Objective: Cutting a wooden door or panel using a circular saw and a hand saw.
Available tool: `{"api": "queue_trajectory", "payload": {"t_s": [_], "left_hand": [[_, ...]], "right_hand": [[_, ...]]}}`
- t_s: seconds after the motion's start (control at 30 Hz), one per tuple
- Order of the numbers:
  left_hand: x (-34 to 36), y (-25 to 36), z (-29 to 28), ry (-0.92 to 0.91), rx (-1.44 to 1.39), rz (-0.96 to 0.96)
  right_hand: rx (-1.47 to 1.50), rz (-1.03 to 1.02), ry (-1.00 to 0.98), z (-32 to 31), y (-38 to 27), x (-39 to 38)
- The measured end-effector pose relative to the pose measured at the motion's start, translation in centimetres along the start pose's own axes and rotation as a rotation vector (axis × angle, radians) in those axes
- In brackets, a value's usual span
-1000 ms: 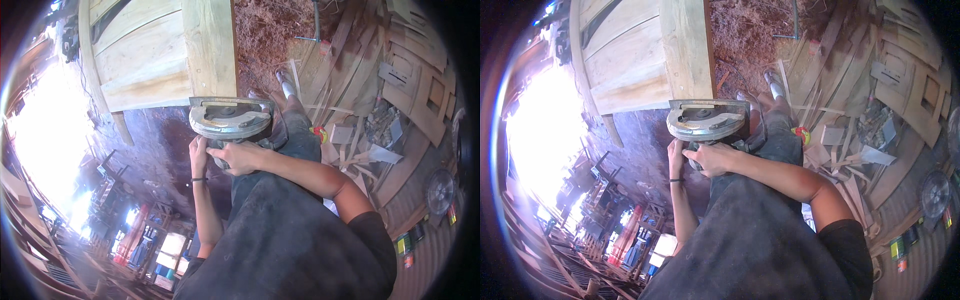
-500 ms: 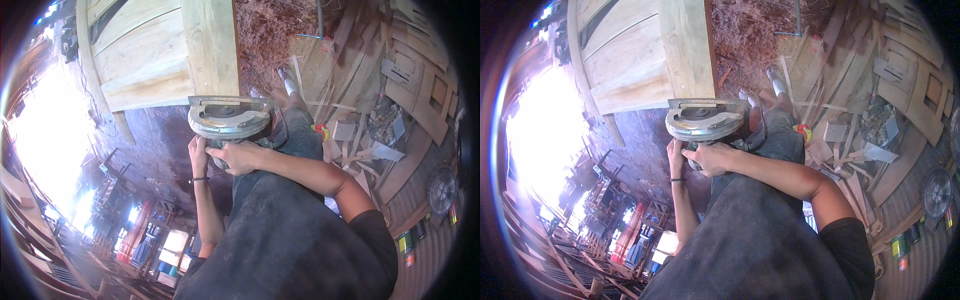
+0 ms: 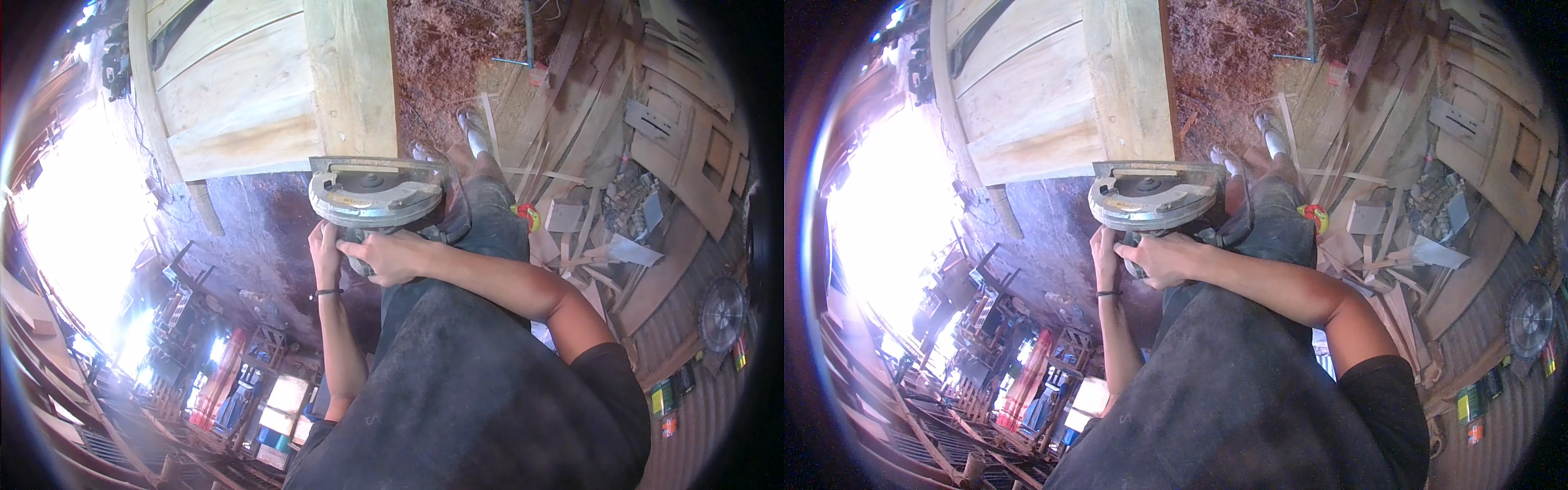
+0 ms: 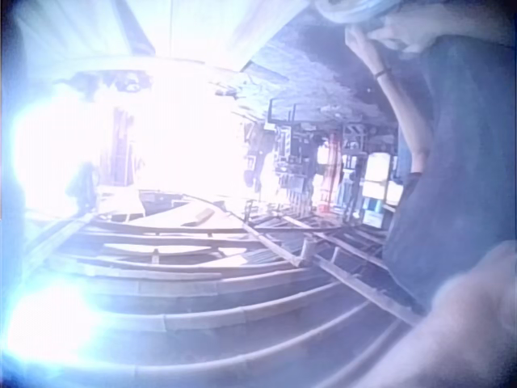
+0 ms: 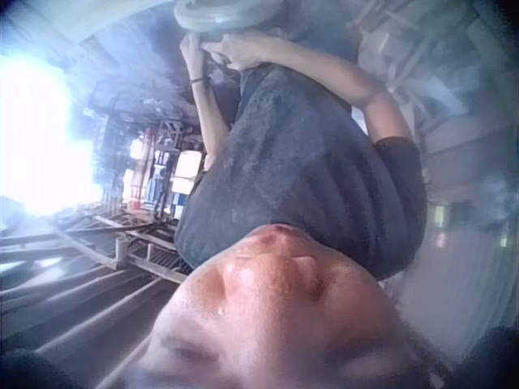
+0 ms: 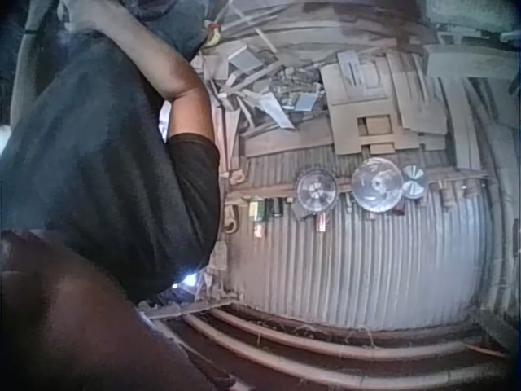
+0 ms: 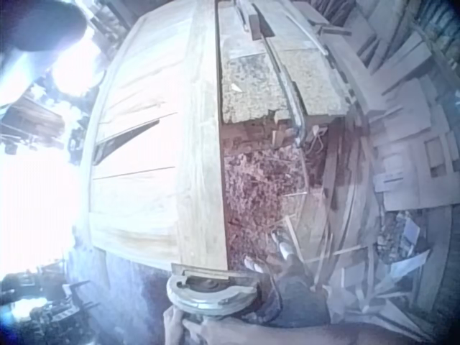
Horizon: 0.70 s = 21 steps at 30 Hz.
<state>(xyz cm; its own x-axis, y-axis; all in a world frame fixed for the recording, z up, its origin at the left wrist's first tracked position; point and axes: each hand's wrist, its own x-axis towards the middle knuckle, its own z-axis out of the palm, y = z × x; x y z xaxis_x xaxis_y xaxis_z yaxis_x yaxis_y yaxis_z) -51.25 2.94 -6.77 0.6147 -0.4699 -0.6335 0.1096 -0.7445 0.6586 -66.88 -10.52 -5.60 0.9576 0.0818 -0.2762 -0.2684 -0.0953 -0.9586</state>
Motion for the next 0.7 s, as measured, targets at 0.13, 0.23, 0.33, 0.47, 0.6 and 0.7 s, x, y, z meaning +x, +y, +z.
{"api": "queue_trajectory", "payload": {"t_s": [0.13, 0.23, 0.33, 0.47, 0.6, 0.7], "left_hand": [[-0.1, -0.5, 0.1, 0.006, -0.012, 0.023], [0.2, -0.8, -0.3, -0.006, 0.019, 0.034], [0.0, -0.7, -0.3, 0.0, 0.031, 0.022], [0.5, -0.5, -0.7, 0.021, 0.002, -0.006], [0.8, -0.9, -0.8, 0.029, 0.029, 0.025], [1.3, -0.9, -1.5, 0.018, 0.033, 0.016]], "right_hand": [[0.013, -0.009, -0.006, 0.2, 0.3, 0.0], [0.001, -0.015, -0.009, 0.1, 0.2, 0.1], [0.018, -0.014, -0.015, 0.3, 0.3, 0.3], [0.005, -0.017, -0.001, -0.1, -0.3, 0.8], [0.011, -0.005, -0.029, -0.2, -0.1, 1.0], [0.006, -0.004, -0.023, -0.5, -0.6, 1.4]]}}
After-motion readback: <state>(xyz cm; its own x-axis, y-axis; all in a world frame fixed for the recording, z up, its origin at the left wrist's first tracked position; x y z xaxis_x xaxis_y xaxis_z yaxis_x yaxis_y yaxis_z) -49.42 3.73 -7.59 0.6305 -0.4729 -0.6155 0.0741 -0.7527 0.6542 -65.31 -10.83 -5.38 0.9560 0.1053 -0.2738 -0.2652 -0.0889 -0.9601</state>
